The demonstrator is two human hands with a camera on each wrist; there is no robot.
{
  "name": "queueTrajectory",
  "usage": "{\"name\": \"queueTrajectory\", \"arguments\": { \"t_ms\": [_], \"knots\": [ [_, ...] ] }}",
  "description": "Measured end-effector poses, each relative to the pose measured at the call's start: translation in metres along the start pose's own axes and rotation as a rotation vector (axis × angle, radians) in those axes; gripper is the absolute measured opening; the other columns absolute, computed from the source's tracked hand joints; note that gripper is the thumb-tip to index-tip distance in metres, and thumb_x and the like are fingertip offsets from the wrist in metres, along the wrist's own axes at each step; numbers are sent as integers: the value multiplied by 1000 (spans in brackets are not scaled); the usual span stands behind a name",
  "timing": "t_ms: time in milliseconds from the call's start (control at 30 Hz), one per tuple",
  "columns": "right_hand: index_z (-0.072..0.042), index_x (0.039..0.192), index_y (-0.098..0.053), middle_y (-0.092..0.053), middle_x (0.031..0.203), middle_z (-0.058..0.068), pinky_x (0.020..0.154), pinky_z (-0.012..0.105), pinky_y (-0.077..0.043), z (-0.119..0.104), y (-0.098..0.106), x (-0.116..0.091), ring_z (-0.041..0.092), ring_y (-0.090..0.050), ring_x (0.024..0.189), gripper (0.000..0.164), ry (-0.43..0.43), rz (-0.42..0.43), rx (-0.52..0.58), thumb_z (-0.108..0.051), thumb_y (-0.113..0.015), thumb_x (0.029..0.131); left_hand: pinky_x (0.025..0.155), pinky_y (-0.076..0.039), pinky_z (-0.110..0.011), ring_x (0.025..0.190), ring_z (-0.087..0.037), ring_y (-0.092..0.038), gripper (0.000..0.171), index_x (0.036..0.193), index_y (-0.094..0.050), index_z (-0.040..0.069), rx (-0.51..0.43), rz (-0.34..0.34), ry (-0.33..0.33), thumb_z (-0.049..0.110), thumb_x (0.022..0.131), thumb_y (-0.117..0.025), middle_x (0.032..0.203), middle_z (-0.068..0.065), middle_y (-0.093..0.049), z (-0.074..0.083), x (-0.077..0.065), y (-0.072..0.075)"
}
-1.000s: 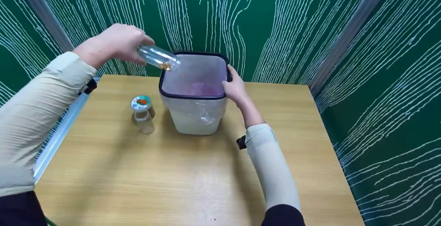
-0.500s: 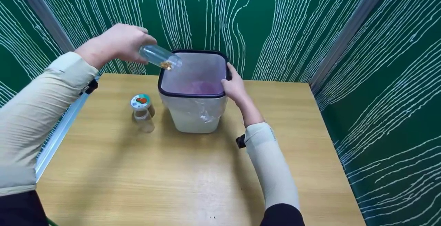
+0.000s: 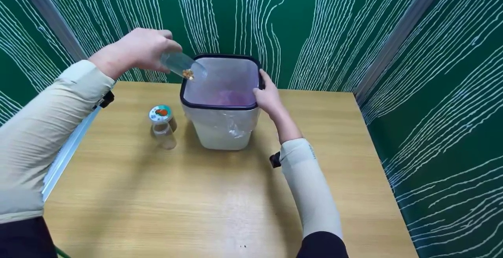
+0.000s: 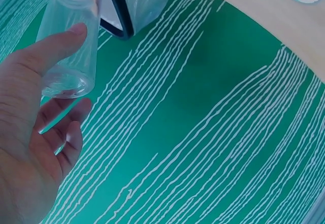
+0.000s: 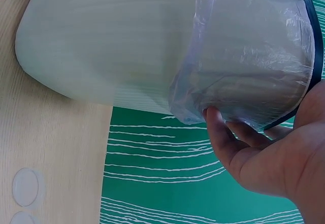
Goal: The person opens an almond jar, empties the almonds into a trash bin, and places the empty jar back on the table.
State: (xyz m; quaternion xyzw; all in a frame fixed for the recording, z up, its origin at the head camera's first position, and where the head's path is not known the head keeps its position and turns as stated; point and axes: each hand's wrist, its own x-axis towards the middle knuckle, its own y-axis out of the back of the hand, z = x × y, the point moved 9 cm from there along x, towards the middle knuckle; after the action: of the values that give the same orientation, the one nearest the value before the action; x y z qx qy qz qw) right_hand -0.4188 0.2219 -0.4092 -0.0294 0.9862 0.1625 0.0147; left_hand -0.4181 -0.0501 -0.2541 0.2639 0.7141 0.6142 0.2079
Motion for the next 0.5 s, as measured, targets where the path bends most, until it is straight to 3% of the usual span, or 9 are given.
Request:
{"name": "queueTrajectory", "arguments": {
  "t_ms": [500],
  "knots": [
    [-25, 156, -19, -21, 158, 11, 96, 45, -45, 1, 0, 0, 23, -34, 131, 66, -5, -3, 4, -3, -41, 97, 86, -51, -46, 95, -26, -55, 52, 125, -67, 17, -20, 24, -8, 26, 76, -83, 110, -10, -59, -2, 0, -4]
  ]
}}
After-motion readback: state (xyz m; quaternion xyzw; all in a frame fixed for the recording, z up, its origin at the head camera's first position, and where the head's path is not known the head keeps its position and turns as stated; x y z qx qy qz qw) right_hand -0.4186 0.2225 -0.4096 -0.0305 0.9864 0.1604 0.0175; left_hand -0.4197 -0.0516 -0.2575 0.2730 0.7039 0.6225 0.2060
